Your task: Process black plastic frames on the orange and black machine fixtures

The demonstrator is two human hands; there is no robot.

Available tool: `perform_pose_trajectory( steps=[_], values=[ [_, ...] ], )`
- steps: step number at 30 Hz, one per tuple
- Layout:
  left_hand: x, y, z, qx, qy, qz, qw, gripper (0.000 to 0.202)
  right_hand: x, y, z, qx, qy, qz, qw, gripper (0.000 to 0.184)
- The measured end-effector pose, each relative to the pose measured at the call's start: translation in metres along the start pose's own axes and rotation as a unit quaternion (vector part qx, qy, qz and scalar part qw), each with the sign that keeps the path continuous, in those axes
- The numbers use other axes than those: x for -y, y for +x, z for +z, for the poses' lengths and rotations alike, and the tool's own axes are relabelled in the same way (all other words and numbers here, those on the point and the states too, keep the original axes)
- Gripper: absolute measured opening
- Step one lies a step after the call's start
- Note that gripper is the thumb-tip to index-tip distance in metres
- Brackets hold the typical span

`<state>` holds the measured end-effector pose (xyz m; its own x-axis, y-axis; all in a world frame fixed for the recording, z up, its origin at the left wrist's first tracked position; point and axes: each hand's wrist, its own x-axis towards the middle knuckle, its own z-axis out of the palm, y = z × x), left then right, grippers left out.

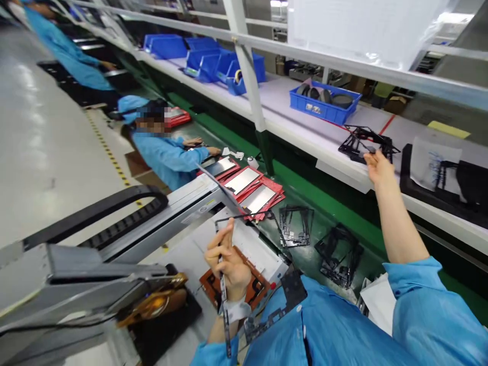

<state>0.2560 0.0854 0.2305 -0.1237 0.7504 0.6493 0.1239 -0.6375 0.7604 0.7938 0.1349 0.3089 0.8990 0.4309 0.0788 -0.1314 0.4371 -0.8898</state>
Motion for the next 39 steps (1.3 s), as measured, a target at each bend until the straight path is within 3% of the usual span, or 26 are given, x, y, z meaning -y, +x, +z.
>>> perform_pose_trajectory(
  steps=[3,5,7,8,10,12,14,17,20,22,24,26,29,31,34,36,39],
  values=[
    [0.003,-0.007,0.006,-0.072,-0.032,-0.001,0.997,0.045,0.009,-0.029,-0.017,0.081,-0.061,-0.056,0.993,0.036],
    [0.006,-0.009,0.004,-0.066,-0.014,-0.007,0.998,0.044,0.019,-0.09,-0.021,0.12,-0.092,-0.117,0.981,0.03],
    [0.01,-0.011,-0.002,-0.036,0.01,0.007,0.999,0.041,0.027,-0.178,-0.019,0.187,-0.126,-0.131,0.965,0.017],
    [0.012,-0.012,-0.004,-0.006,0.027,0.02,0.999,0.039,0.03,-0.226,-0.017,0.275,-0.163,-0.11,0.941,0.016],
    [0.018,-0.015,-0.007,0.081,0.08,0.039,0.993,0.031,0.027,-0.315,-0.013,0.516,-0.261,-0.066,0.813,0.029],
    [0.025,-0.02,-0.004,0.188,0.153,0.033,0.97,0.022,0.009,-0.381,-0.012,0.59,-0.335,-0.102,0.727,0.045],
    [0.034,-0.029,0.004,0.28,0.221,0.01,0.934,0.016,-0.025,-0.414,-0.02,0.583,-0.409,-0.133,0.689,0.049],
    [0.058,-0.048,0.013,0.368,0.289,-0.029,0.883,0.027,-0.098,-0.414,-0.05,0.553,-0.476,-0.105,0.676,0.03],
    [0.097,-0.078,0.005,0.379,0.327,-0.091,0.861,0.06,-0.173,-0.38,-0.088,0.495,-0.453,0.054,0.739,0.049],
    [0.131,-0.104,-0.013,0.348,0.356,-0.145,0.855,0.069,-0.216,-0.355,-0.11,0.399,-0.417,0.188,0.795,0.063],
    [0.166,-0.134,-0.034,0.377,0.387,-0.165,0.826,0.064,-0.25,-0.335,-0.126,0.317,-0.404,0.235,0.825,0.076],
    [0.196,-0.163,-0.054,0.423,0.414,-0.171,0.788,0.055,-0.275,-0.321,-0.134,0.275,-0.417,0.229,0.835,0.081],
    [0.224,-0.19,-0.074,0.435,0.445,-0.155,0.767,0.046,-0.297,-0.307,-0.142,0.253,-0.457,0.22,0.824,0.074],
    [0.232,-0.193,-0.078,0.436,0.455,-0.142,0.763,0.042,-0.301,-0.299,-0.149,0.251,-0.496,0.213,0.804,0.06],
    [0.233,-0.183,-0.076,0.449,0.45,-0.12,0.762,0.038,-0.296,-0.289,-0.162,0.245,-0.559,0.183,0.771,0.039],
    [0.232,-0.172,-0.072,0.467,0.436,-0.108,0.762,0.037,-0.291,-0.288,-0.167,0.245,-0.601,0.143,0.747,0.038],
    [0.227,-0.158,-0.071,0.482,0.425,-0.104,0.759,0.036,-0.289,-0.307,-0.161,0.323,-0.654,0.03,0.683,0.037]
  ],
)
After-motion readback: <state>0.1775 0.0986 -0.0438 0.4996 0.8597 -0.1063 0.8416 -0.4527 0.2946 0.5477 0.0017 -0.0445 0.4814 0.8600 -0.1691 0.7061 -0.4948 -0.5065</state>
